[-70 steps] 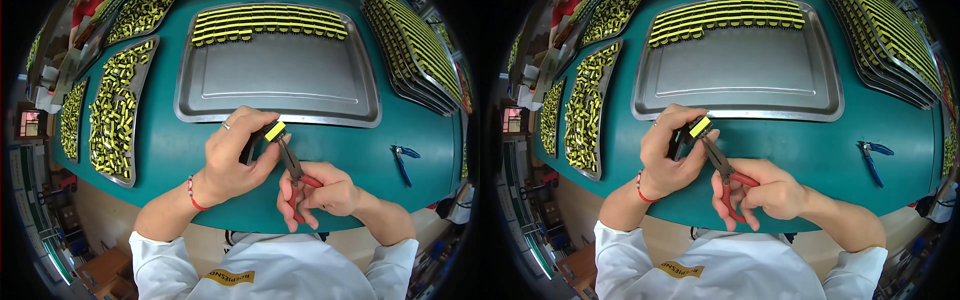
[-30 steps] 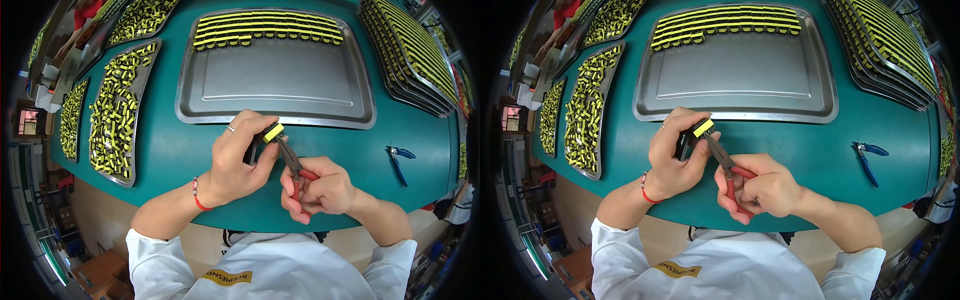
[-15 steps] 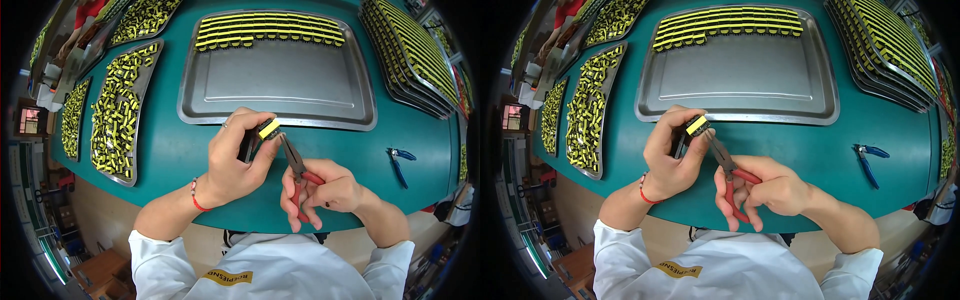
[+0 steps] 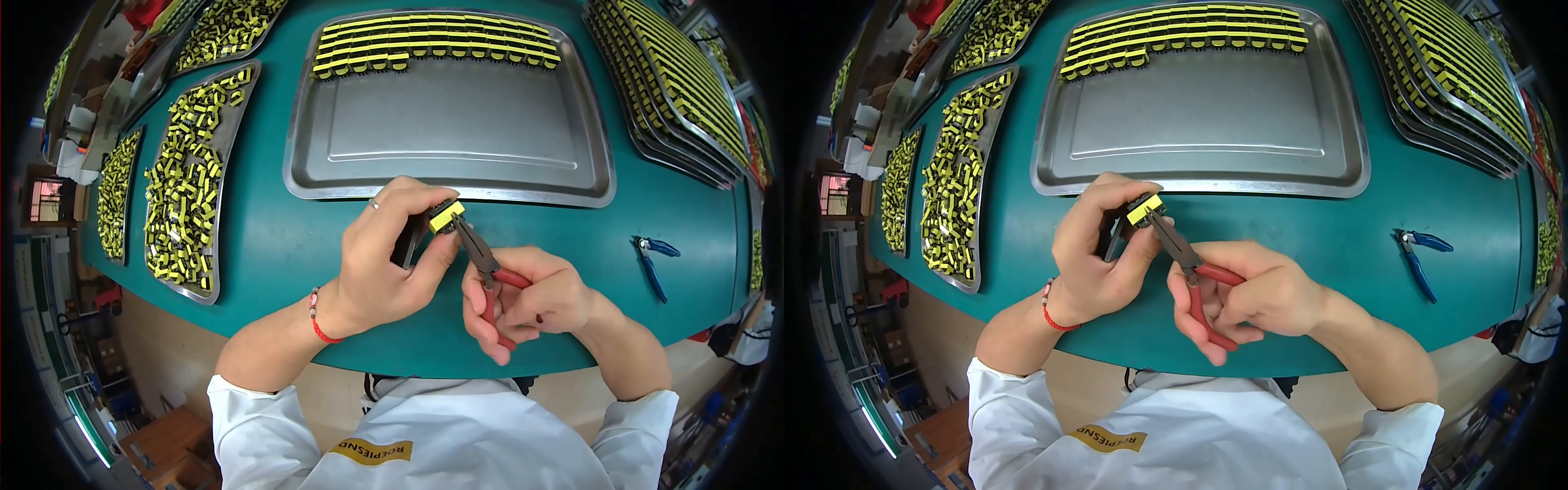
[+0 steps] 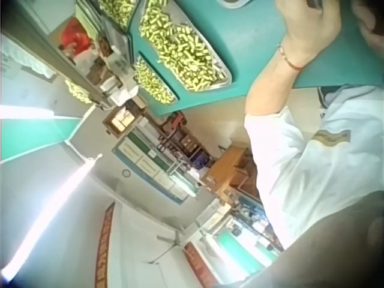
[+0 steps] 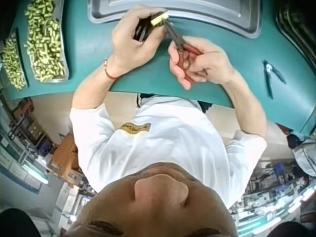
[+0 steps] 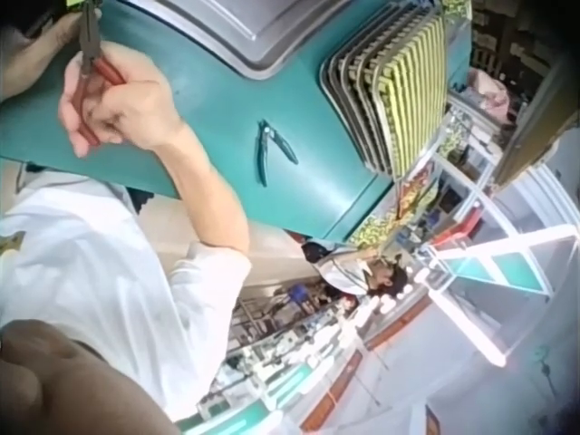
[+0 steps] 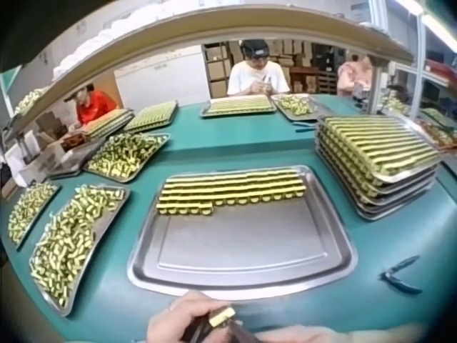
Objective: The person trims the leads of small electronic components using pliers, then places the processed components into metal trays.
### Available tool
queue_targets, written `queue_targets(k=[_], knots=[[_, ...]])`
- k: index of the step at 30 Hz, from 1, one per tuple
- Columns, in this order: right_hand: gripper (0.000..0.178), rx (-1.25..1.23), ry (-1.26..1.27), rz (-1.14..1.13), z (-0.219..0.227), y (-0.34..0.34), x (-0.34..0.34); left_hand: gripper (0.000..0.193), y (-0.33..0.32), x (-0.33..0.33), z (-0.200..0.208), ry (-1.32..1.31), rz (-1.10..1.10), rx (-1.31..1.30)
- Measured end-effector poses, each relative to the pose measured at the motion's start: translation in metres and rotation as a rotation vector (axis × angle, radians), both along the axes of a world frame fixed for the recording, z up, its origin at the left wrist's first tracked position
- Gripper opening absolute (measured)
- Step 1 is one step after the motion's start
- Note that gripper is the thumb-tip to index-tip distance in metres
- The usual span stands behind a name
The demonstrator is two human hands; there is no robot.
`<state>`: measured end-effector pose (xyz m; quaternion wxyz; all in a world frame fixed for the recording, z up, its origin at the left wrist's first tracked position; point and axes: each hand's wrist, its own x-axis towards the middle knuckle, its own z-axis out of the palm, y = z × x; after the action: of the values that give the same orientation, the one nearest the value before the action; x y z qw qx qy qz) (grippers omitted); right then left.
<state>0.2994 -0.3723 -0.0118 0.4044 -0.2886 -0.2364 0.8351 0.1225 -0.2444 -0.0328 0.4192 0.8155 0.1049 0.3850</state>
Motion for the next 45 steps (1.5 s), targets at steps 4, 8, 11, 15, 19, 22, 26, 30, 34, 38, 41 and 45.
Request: queue_targets(k=[4,8,11,15,19,22,26,30,34,38,41,45], knots=[[0.029,0.145,0.029,-0.154,-0.002,-0.003,-0.006,0.021,-0.008,0.0,-0.001,0.065,0.02,-0.229],[0.04,0.417,-0.851,-0.574,-0.013,-0.003,-0.013,0.017,-0.021,0.007,0.0,-0.015,0.021,-0.422],[0.042,0.883,-1.079,-0.846,-0.028,0.011,-0.021,0.016,-0.027,0.009,-0.003,-0.034,-0.022,-0.462],[0.042,0.996,-1.234,-0.901,-0.031,0.015,-0.022,0.015,-0.028,0.009,-0.005,-0.042,-0.034,-0.471],[0.042,1.074,-1.3,-0.973,-0.033,0.018,-0.024,0.015,-0.026,0.01,-0.007,-0.023,-0.041,-0.463],[0.042,1.087,-1.321,-0.992,-0.032,0.018,-0.024,0.018,-0.024,0.009,-0.008,-0.02,-0.056,-0.451],[0.043,1.109,-1.347,-0.984,-0.03,0.019,-0.021,0.025,-0.024,0.01,-0.008,-0.05,-0.098,-0.461],[0.045,1.176,-1.371,-0.99,-0.029,0.022,-0.018,0.028,-0.023,0.009,-0.008,-0.057,-0.124,-0.497],[0.047,1.146,-1.402,-0.968,-0.028,0.019,-0.018,0.029,-0.025,0.01,0.0,-0.01,-0.143,-0.638],[0.051,1.094,-1.402,-0.892,-0.03,0.017,-0.017,0.031,-0.023,0.011,0.003,-0.005,-0.18,-0.796],[0.05,0.975,-1.156,-0.858,-0.031,0.016,-0.016,0.034,-0.02,0.009,0.009,0.016,-0.168,-0.873],[0.033,0.641,-0.741,-0.831,-0.013,-0.004,-0.016,0.037,-0.012,0.0,0.009,0.101,-0.086,-0.775]])
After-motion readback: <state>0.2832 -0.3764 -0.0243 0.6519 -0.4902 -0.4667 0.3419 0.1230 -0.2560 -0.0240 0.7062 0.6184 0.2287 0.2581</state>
